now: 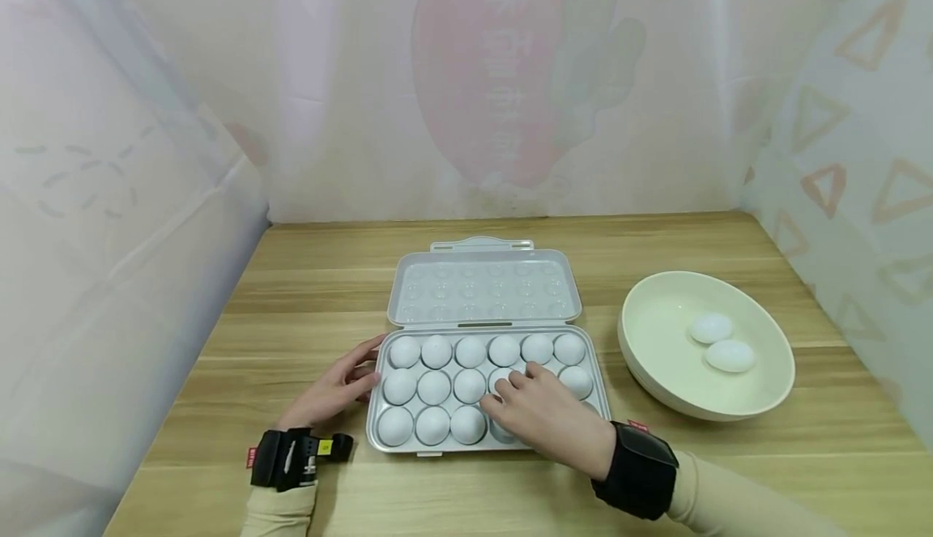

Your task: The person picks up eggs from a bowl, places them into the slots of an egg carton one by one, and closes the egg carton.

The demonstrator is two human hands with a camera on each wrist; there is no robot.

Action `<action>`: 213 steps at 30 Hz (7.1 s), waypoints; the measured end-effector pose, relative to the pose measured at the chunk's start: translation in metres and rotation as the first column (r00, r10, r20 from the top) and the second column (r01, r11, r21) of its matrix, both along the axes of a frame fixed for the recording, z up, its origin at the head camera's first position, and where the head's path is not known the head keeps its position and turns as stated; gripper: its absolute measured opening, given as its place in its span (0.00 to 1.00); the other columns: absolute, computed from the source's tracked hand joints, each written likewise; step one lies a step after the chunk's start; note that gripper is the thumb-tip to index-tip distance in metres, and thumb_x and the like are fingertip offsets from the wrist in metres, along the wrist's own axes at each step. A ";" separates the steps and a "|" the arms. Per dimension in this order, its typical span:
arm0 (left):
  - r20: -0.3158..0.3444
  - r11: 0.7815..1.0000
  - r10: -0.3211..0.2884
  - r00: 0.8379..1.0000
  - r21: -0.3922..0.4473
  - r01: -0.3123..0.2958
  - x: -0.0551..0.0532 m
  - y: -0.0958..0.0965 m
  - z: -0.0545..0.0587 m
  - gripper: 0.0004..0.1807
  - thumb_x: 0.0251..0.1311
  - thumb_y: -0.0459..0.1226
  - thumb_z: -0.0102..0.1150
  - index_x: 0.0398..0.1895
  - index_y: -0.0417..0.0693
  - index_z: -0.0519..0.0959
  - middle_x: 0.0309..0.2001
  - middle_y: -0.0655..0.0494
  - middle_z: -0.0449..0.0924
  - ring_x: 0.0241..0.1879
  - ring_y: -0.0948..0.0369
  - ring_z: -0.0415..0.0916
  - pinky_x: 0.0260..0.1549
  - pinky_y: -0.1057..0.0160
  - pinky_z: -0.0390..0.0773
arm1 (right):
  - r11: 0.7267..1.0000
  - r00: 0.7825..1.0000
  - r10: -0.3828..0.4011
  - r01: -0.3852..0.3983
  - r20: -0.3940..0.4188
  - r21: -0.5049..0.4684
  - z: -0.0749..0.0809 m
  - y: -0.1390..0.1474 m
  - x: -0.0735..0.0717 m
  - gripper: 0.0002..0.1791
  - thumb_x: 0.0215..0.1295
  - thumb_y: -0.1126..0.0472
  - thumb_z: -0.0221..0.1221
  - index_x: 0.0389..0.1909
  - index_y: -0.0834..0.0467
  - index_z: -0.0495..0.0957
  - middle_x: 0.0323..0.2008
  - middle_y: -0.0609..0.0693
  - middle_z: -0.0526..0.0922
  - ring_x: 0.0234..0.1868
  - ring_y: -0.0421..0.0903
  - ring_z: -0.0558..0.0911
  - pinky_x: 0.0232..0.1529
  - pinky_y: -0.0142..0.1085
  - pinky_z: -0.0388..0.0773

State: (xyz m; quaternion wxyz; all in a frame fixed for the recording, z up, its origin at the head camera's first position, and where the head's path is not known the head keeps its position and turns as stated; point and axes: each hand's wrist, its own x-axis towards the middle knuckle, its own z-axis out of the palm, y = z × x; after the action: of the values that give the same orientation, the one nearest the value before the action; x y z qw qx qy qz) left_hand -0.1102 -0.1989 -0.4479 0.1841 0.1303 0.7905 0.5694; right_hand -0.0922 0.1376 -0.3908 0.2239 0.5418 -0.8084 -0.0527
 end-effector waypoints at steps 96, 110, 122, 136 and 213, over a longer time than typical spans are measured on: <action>0.012 1.000 0.008 1.000 -0.011 -0.008 0.001 -0.001 0.000 0.31 0.65 0.39 0.49 0.70 0.57 0.51 0.64 0.35 0.60 0.53 0.43 0.69 0.39 0.56 0.80 | 0.813 0.692 -0.582 0.501 0.426 0.296 0.001 0.199 -0.100 0.15 0.38 0.78 0.61 0.20 0.58 0.68 0.19 0.48 0.68 0.21 0.46 0.64 0.19 0.38 0.63; 0.008 1.000 0.017 1.000 -0.016 -0.017 0.001 0.001 0.001 0.31 0.65 0.37 0.49 0.70 0.57 0.52 0.62 0.36 0.62 0.52 0.44 0.70 0.38 0.56 0.80 | 0.744 0.641 -0.667 0.596 0.380 0.303 -0.012 0.200 -0.099 0.08 0.44 0.77 0.52 0.18 0.61 0.69 0.18 0.57 0.71 0.21 0.56 0.71 0.16 0.50 0.72; -0.006 1.000 0.010 1.000 -0.014 -0.010 0.000 0.003 0.001 0.31 0.65 0.36 0.49 0.70 0.55 0.52 0.61 0.35 0.62 0.51 0.45 0.71 0.37 0.58 0.81 | 0.760 0.676 -0.646 0.610 0.354 0.223 -0.016 0.205 -0.095 0.06 0.47 0.79 0.50 0.24 0.66 0.68 0.18 0.60 0.70 0.19 0.57 0.71 0.14 0.50 0.71; -0.005 1.000 0.011 1.000 -0.021 -0.011 0.000 0.002 0.000 0.31 0.65 0.37 0.49 0.70 0.57 0.53 0.61 0.36 0.63 0.50 0.45 0.71 0.37 0.56 0.80 | 0.840 0.803 -0.530 0.542 0.271 0.038 0.009 0.188 -0.079 0.26 0.24 0.78 0.67 0.28 0.68 0.64 0.20 0.58 0.66 0.16 0.51 0.65 0.12 0.39 0.65; 0.004 0.997 -0.021 1.000 0.069 0.020 -0.004 -0.004 -0.007 0.31 0.65 0.37 0.48 0.70 0.53 0.51 0.61 0.34 0.61 0.53 0.42 0.69 0.40 0.59 0.80 | 0.876 0.853 -0.269 0.410 0.448 -0.254 -0.031 0.028 0.028 0.22 0.37 0.68 0.67 0.37 0.57 0.72 0.35 0.50 0.75 0.34 0.45 0.74 0.30 0.37 0.78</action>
State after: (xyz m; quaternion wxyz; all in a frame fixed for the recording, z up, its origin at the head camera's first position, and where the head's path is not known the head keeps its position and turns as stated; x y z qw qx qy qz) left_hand -0.1139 -0.2024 -0.4547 0.1873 0.1433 0.7685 0.5949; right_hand -0.0641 0.1652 -0.4220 0.1315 0.3399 -0.9173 0.1601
